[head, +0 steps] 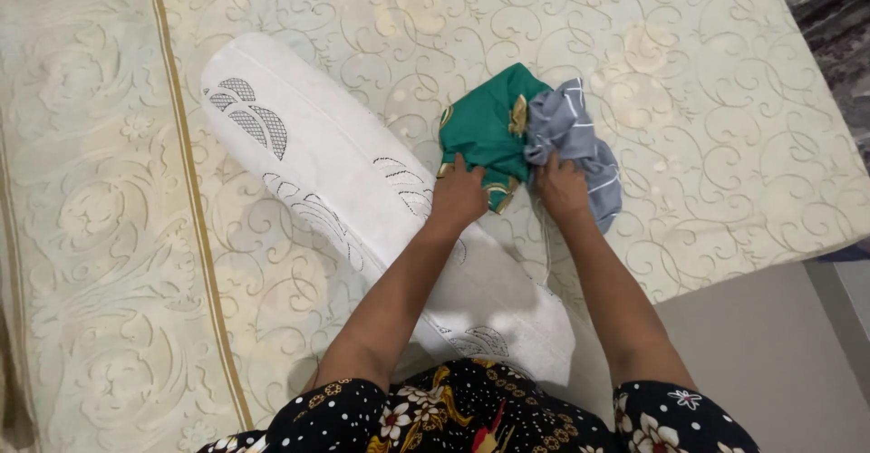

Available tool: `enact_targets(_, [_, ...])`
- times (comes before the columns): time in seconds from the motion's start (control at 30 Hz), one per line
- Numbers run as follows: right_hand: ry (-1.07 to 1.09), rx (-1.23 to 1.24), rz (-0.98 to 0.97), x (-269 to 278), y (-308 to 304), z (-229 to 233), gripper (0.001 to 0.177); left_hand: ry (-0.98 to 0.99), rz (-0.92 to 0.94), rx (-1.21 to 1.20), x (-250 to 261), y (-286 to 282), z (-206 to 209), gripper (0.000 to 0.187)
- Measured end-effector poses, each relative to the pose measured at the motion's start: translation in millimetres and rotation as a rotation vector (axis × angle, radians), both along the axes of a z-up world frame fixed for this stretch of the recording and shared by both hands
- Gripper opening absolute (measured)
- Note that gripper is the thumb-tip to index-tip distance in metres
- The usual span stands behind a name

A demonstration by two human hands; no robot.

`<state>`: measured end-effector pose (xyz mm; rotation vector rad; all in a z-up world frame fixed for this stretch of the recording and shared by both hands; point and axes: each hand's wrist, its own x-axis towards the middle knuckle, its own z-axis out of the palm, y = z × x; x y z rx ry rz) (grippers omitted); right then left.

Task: The recorder puts covers on a pillow and a bolster.

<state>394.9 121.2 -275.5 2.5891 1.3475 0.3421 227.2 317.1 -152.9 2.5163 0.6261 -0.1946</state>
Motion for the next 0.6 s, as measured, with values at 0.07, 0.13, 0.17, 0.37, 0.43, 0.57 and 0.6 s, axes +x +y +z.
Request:
enact_targets(0.07, [-0.01,0.015,-0.008,6.0,-9.5,14.0,0.03,-0.004,-0.006,0.029,2.7,-0.1,-14.0,0.05])
enact_targets(0.13, [-0.018,0.028,-0.018,13.2,-21.4,21.4,0.029,-0.008,-0.013,0.057,4.5,-0.9,-18.6,0.052])
enact_targets(0.17, [-0.017,-0.008,-0.053,17.2,-28.5,22.0,0.025,0.003,-0.017,0.048,4.9,-1.6,-15.9,0.052])
enact_targets(0.37, [-0.092,0.022,-0.1,11.5,-46.5,43.3,0.024,0.036,-0.011,0.042,8.6,-1.9,-12.8,0.053])
enact_targets(0.43, [-0.116,0.03,-0.093,-1.5,-47.2,62.2,0.025,0.047,-0.01,0.029,9.0,-2.5,-11.4,0.053])
enact_targets(0.57, [0.03,0.155,-0.126,-45.3,-48.3,110.6,0.028,0.03,-0.034,0.047,6.5,-3.6,-2.8,0.051])
enact_targets(0.6, [0.108,0.215,-0.13,-59.8,-48.3,123.5,0.035,0.025,-0.038,0.043,4.6,-3.3,0.9,0.051])
